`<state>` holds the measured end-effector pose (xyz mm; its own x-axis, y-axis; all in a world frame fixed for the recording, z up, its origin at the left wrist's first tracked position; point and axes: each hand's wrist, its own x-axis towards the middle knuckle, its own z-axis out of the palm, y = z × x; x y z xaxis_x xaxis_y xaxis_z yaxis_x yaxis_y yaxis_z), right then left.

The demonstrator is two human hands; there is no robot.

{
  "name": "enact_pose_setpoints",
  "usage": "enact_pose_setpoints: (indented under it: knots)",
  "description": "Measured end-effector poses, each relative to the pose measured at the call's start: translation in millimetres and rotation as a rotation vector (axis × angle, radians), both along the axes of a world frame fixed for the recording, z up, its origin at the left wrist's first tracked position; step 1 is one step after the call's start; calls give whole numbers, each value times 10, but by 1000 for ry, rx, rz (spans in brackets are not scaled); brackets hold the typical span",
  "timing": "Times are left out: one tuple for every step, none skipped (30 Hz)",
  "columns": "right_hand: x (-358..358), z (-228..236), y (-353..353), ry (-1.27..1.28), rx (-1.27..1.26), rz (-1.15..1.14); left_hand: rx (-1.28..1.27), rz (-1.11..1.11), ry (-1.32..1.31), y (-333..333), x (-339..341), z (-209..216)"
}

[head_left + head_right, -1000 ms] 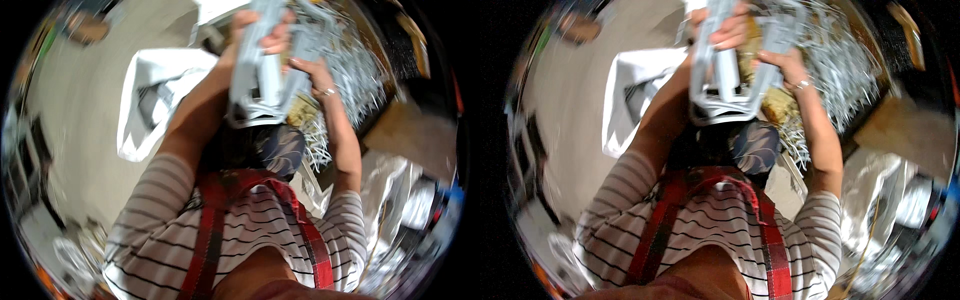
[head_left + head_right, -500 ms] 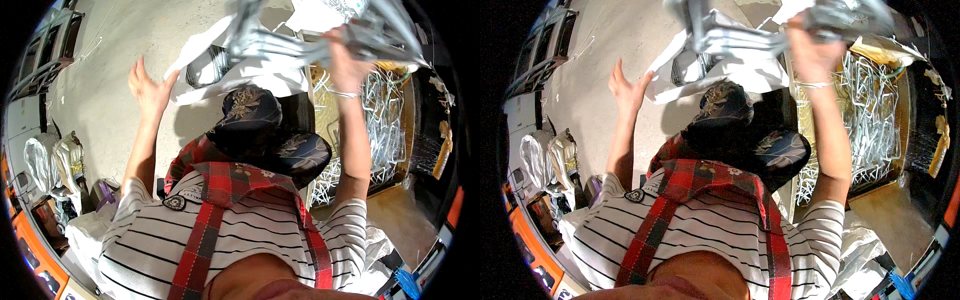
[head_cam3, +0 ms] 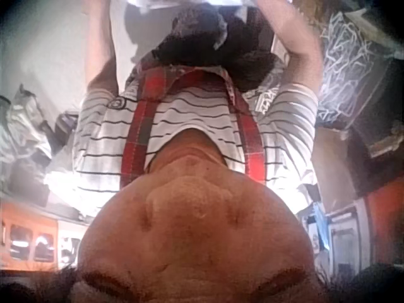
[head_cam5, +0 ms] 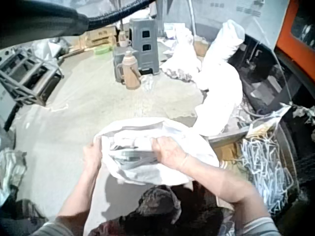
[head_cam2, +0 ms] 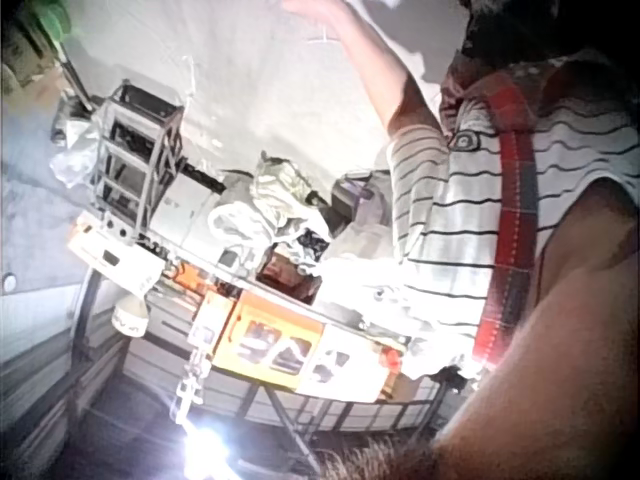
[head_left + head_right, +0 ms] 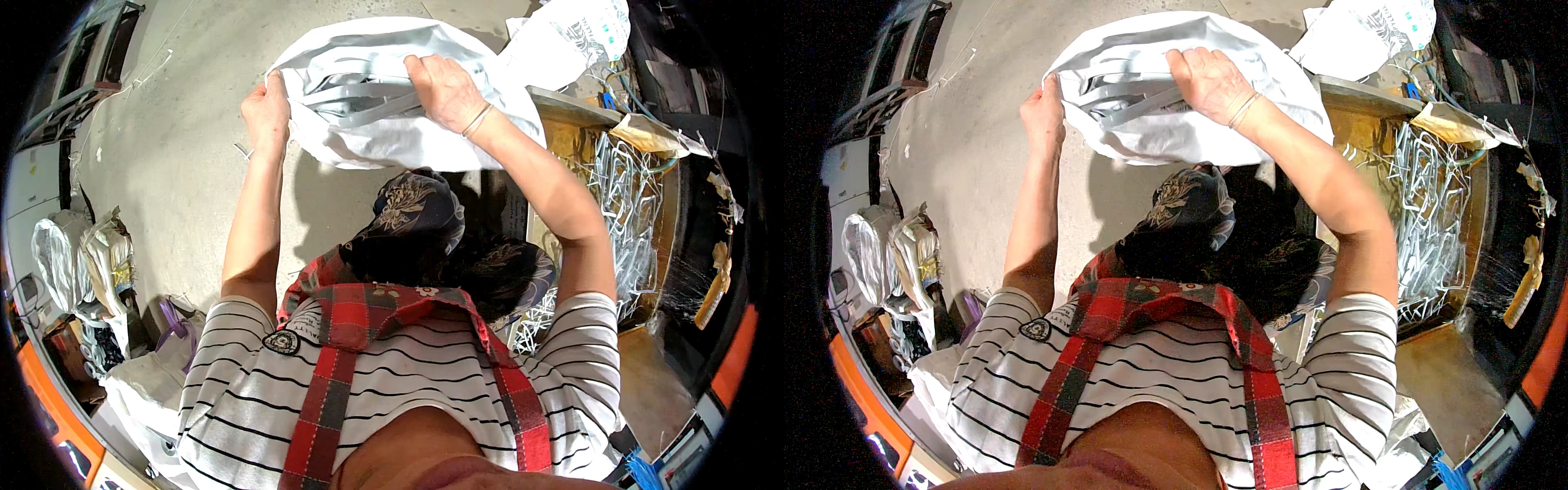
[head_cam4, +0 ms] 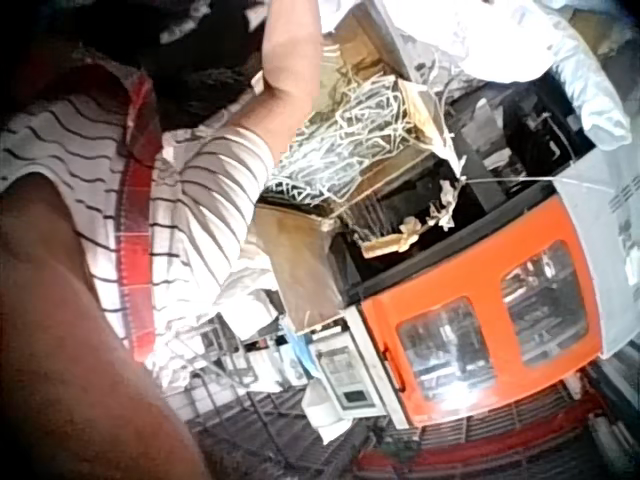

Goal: The person sorts white plastic hangers from a large pile in a wooden bin. They pick up hangers, separate them, and place them into a white sack on the floor. The process involves repetitive picking and placing of the hangers.

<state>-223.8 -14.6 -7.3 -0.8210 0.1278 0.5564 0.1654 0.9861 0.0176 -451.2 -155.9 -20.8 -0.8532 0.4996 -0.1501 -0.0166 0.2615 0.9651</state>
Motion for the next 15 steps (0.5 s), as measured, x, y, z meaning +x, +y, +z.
enact_pose_setpoints:
  knots:
    - [-39, -47, 48, -129, -63, -11, -6, 4, 52, 63, -10, 2]
    - [-86, -111, 107, -257, -127, -20, -30, -10, 67, 71, 16, 16]
    - [-125, -149, 140, -391, -188, -34, -51, -27, 76, 31, 112, 89]
    - [-212, -119, 74, -635, -243, -117, -75, -49, 93, 3, 203, 137]
    - [-317, -275, 56, -707, -267, -192, -25, -43, 86, 2, 271, 122]
    - [-393, -527, 58, -778, -288, -280, 33, -48, 77, 24, 338, 93]
    - [-473, -660, 106, -849, -308, -355, 87, -39, 69, 17, 380, 69]
    - [-508, -745, 228, -864, -383, -385, 164, -72, 27, -15, 418, 58]
    - [-558, -794, 343, -872, -463, -407, 190, -80, 34, -44, 418, 6]
    - [-608, -838, 448, -879, -542, -429, 216, -89, 41, -72, 412, -75]
    - [-677, -879, 545, -881, -669, -474, 243, -97, 48, -95, 416, -118]
    - [-749, -869, 603, -886, -802, -523, 294, -109, -17, -96, 505, -57]
    - [-805, -895, 669, -889, -935, -573, 297, -97, -44, -96, 518, -84]
    - [-836, -1101, 748, -1035, -676, -392, 302, -85, -72, -87, 527, -123]
    - [-852, -1392, 838, -1149, -413, -218, 309, -85, -95, -44, 523, -128]
